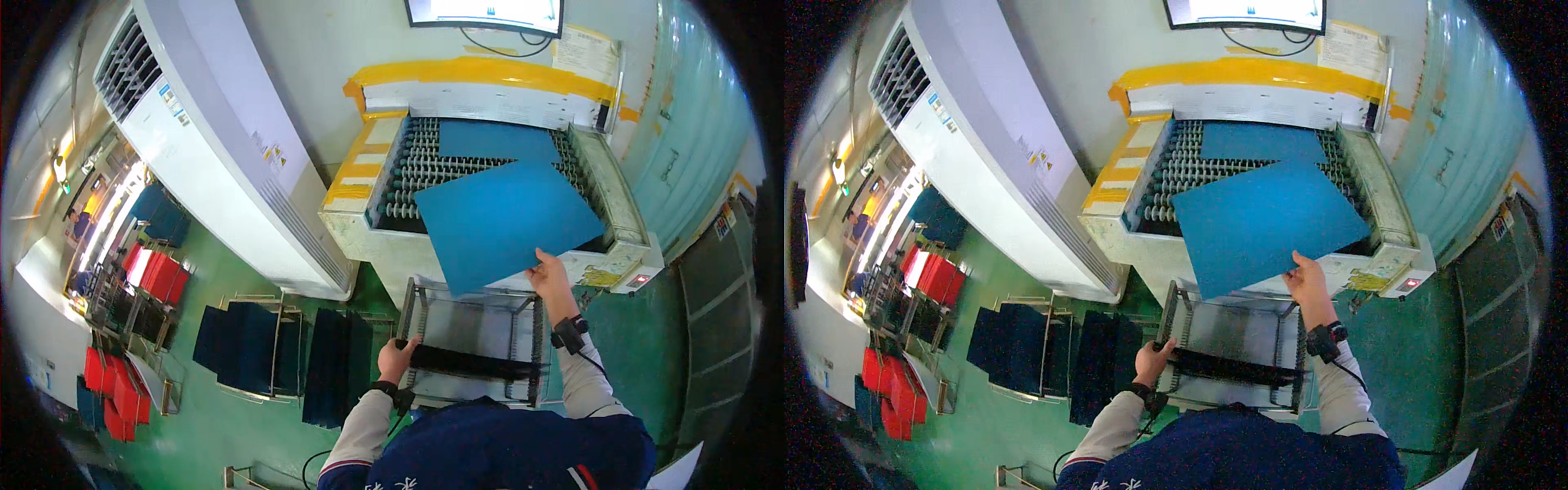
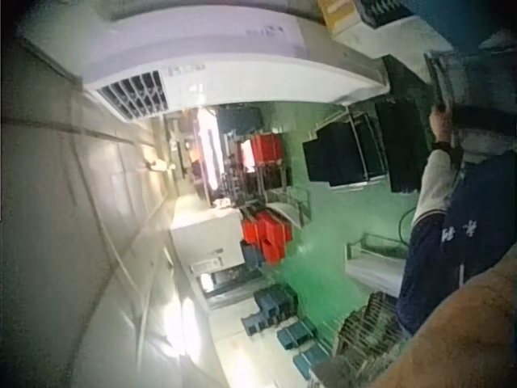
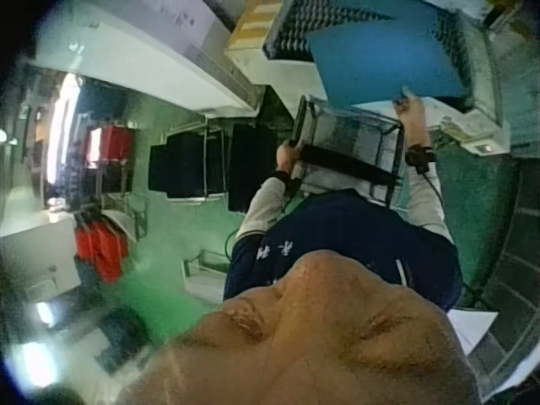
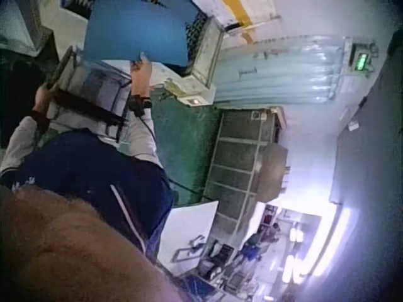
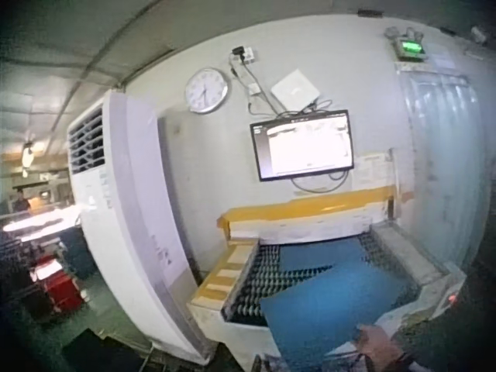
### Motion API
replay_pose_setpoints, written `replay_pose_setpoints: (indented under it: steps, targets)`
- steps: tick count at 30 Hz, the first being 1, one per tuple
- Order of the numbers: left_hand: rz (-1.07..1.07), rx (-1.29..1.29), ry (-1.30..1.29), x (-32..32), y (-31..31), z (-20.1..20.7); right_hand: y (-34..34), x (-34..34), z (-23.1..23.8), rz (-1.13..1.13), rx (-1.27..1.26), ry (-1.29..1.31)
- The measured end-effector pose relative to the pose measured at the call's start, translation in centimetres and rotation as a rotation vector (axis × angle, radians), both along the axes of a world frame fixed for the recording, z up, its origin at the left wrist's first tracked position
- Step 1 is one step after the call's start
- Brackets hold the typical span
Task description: Unloading blue metal sheets from a conveyor-style machine and placing them into a rack.
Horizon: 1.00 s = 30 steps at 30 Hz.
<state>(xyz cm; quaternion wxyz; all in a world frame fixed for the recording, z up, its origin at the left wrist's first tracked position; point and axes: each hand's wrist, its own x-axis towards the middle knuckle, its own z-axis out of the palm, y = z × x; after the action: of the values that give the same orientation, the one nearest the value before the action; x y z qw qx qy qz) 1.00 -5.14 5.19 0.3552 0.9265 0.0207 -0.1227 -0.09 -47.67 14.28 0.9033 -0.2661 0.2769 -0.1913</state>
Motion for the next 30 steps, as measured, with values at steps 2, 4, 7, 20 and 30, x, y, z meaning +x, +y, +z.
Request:
replay_pose_setpoints:
  steps: [2,4,7,20,30]
  targets:
    - [0.011,-0.023,0.078,0.1,-0.3,0.8,0.7,0.8,-0.7,-0.034,0.021,0.004]
    - [0.015,-0.018,0.039,0.3,-0.4,0.5,1.4,1.4,-1.0,-0.003,0.029,0.013]
    - [0.014,-0.008,0.013,0.2,-0.3,0.1,1.5,1.8,-1.5,0.197,-0.008,0.065]
    - [-0.002,-0.008,-0.02,0.9,-0.2,-0.9,2.2,4.7,-1.3,0.323,-0.063,0.078]
    - [-0.006,0.0,-0.026,1.0,-0.3,-0.8,1.6,5.6,-0.8,0.37,-0.095,0.149]
